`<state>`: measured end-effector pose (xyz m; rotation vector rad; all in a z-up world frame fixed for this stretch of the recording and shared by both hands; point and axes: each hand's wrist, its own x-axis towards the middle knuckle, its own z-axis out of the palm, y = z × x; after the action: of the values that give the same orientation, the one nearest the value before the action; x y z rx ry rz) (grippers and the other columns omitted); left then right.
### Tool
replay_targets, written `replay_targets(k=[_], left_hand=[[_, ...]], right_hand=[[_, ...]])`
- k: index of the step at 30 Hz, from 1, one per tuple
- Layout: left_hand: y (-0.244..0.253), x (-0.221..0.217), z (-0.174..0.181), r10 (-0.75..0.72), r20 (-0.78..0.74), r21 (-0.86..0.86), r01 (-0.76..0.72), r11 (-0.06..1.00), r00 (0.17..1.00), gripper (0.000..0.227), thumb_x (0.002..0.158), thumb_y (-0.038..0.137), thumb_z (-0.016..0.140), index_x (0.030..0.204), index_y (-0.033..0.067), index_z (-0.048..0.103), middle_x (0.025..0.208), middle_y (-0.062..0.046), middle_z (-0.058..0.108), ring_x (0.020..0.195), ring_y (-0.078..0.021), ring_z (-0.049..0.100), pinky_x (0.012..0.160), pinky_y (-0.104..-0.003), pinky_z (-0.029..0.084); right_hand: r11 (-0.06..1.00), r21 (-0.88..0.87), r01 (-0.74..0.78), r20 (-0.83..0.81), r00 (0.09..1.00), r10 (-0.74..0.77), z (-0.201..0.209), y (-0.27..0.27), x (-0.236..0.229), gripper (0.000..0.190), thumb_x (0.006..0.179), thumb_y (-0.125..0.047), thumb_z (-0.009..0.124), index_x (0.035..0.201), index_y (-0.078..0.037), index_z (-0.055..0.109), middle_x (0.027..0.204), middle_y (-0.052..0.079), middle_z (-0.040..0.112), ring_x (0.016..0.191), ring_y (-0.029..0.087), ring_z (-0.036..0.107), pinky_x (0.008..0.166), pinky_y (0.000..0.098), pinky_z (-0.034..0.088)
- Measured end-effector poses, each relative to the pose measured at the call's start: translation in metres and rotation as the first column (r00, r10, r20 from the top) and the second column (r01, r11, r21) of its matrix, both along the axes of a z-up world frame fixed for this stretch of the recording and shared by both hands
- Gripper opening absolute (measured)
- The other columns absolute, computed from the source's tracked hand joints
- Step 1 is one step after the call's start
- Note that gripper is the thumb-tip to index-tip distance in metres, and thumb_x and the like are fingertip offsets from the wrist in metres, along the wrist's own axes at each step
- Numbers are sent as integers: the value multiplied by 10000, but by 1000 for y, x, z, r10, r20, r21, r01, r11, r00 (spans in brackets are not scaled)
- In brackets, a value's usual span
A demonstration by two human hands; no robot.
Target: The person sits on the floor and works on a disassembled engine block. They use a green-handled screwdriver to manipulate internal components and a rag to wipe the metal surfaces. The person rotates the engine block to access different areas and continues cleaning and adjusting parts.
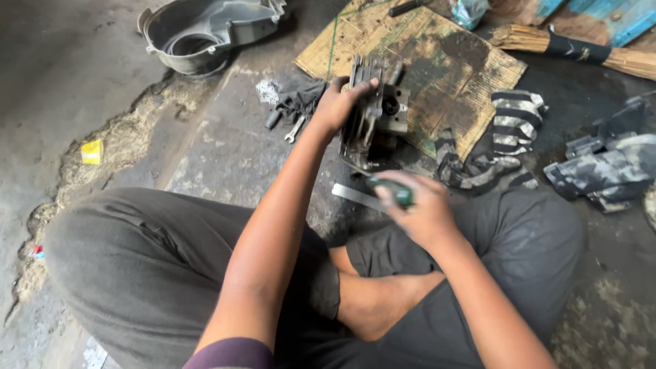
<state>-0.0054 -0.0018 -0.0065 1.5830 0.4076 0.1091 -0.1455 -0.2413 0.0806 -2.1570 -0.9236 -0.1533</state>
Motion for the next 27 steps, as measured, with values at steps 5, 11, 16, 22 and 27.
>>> replay_targets(k=[5, 11, 16, 22, 27], left_hand=[[5, 0, -4, -22, -10, 40, 22, 999, 1000, 1113, 688, 616, 785, 1450, -112, 428, 1349, -280, 630, 1244, -300, 648, 1055, -346, 474], [5, -2, 1, -53, 24, -29, 54, 998, 998, 1115, 686, 618, 792, 1442, -118, 431, 1362, -270, 625, 1249, -299, 635, 1059, -351, 468], [4, -4, 3, -68, 17, -47, 68, 997, 998, 1098, 686, 609, 786, 1436, -114, 437, 1339, -273, 643, 1230, -304, 653, 1051, -352, 477], [5, -3, 2, -67, 14, -33, 68, 997, 998, 1104, 695, 618, 781, 1443, -117, 434, 1350, -279, 631, 1251, -310, 640, 1063, -353, 467], [6, 1, -4, -68, -1, -17, 68, 998, 998, 1162, 702, 639, 778, 1476, -130, 377, 1402, -298, 579, 1300, -324, 597, 1090, -361, 439]], right_hand=[[985, -20, -173, 166, 971, 174, 3, 9, -19, 219, 930, -236, 733, 1055, -56, 722, 784, 86, 686, 680, 226, 685, 639, 356, 563], [990, 28, -135, 336, 935, 118, 19, -13, -39, 256, 900, -195, 741, 1061, -4, 685, 834, 134, 688, 709, 279, 676, 656, 386, 556], [993, 5, -120, 410, 906, 107, 15, -17, -34, 278, 905, -156, 746, 1110, 12, 665, 918, 145, 714, 765, 295, 696, 693, 391, 576], [990, -22, -138, 397, 908, 135, 9, -7, -29, 307, 911, -164, 754, 1144, 9, 655, 928, 151, 713, 757, 283, 696, 677, 377, 580], [997, -8, -80, 257, 963, 79, 1, -4, -29, 330, 909, -192, 770, 1175, -17, 686, 890, 133, 713, 732, 240, 705, 643, 348, 581]])
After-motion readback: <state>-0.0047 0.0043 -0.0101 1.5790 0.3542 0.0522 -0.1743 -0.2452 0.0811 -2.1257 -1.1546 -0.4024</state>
